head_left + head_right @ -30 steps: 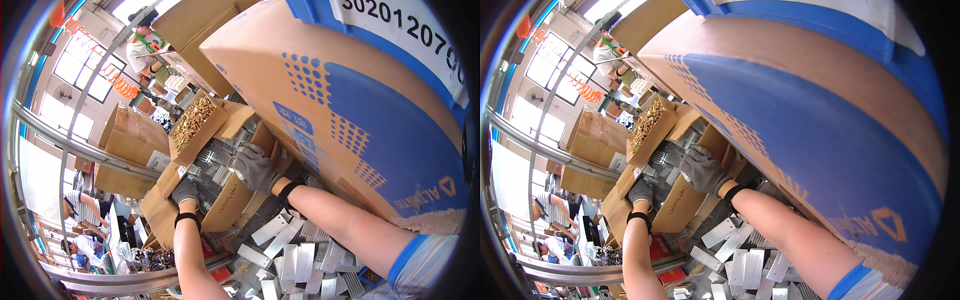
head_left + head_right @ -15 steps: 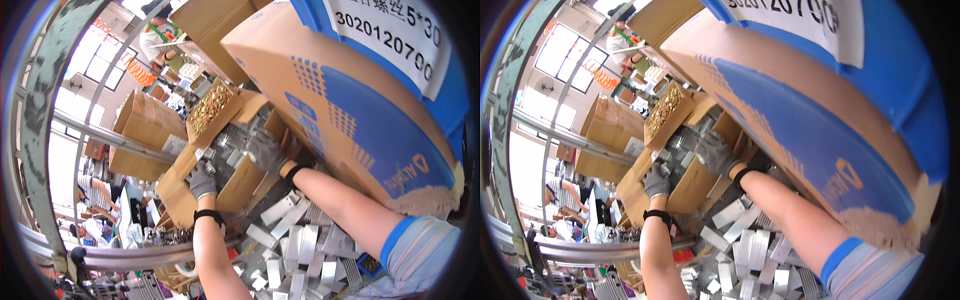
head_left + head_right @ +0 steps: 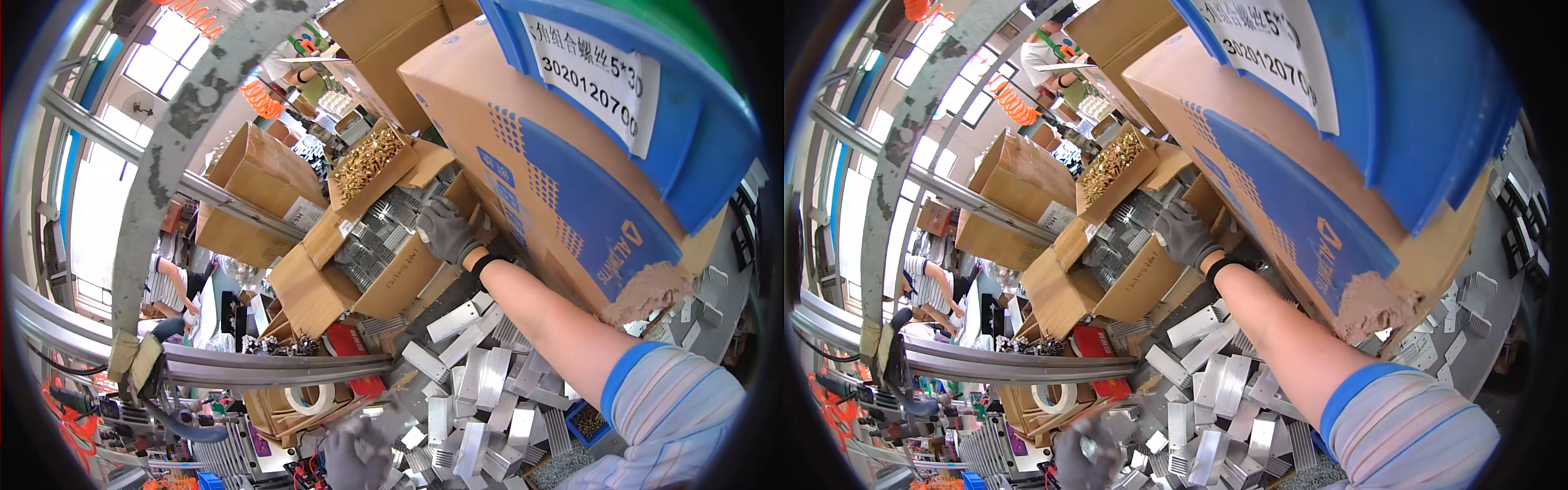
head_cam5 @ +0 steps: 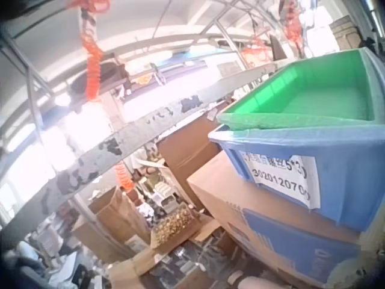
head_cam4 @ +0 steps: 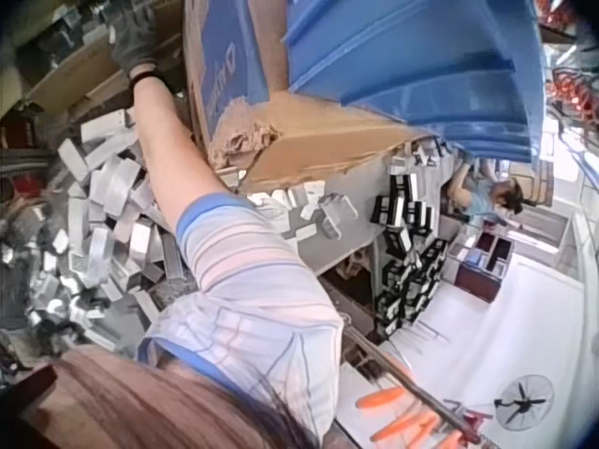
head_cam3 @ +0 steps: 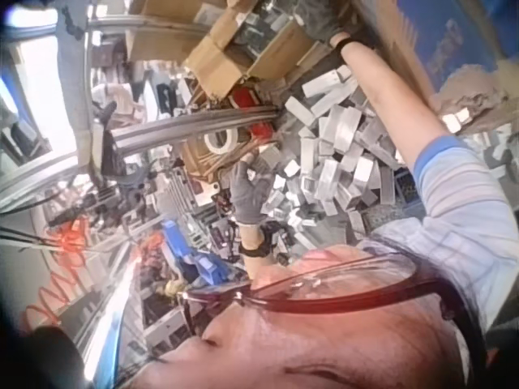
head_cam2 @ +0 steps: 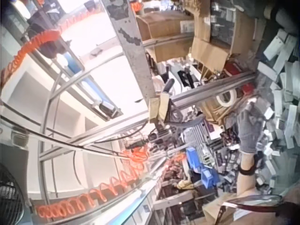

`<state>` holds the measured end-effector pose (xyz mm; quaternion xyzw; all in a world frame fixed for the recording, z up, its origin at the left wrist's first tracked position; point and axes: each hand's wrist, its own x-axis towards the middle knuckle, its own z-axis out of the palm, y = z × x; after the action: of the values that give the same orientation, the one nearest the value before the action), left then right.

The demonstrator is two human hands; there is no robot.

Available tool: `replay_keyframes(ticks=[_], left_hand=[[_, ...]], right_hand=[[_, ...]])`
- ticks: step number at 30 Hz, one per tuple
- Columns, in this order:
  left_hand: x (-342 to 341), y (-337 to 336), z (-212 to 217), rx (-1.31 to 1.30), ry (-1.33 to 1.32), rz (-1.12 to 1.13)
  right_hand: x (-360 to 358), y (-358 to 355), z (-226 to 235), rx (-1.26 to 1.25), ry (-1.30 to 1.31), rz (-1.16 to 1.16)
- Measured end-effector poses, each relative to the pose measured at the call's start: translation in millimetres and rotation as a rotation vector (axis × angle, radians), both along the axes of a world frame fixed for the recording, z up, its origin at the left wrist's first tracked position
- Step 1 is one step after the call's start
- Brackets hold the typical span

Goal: Assemble aluminum heat sinks and electronic components onto a base using a pneumatic screwdriver.

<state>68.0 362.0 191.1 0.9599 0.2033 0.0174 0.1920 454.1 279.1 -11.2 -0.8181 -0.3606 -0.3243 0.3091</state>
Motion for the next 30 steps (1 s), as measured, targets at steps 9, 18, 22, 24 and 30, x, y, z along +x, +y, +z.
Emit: replay_keyframes(ticks=[9,18,22,24,30], left_hand=[[44.8,21.5,-35.4,-0.161,-0.247,0.138],[329.4,119.5,-132.9,0.355,0.315,0.418],[379.5,165.0,-153.9,0.135,0.548,0.218],[394.0,178.2,-165.3,0.139,0.503,0.123],[371.2,215.0,-200.1,0.287,0.203,0.253]], right_hand=[[3.6,-5.4,3.3,0.022,0.11,-0.04],[2.1,-5.5,7.7,0.029,0.01,-0.009],[3.8,-4.7,-1.6,0.015,0.001,-0.045],[4.7,-5.2,-4.3,-0.006,0.042,-0.053],[-4.6,9.6,4.7,0.169,0.058,0.006]])
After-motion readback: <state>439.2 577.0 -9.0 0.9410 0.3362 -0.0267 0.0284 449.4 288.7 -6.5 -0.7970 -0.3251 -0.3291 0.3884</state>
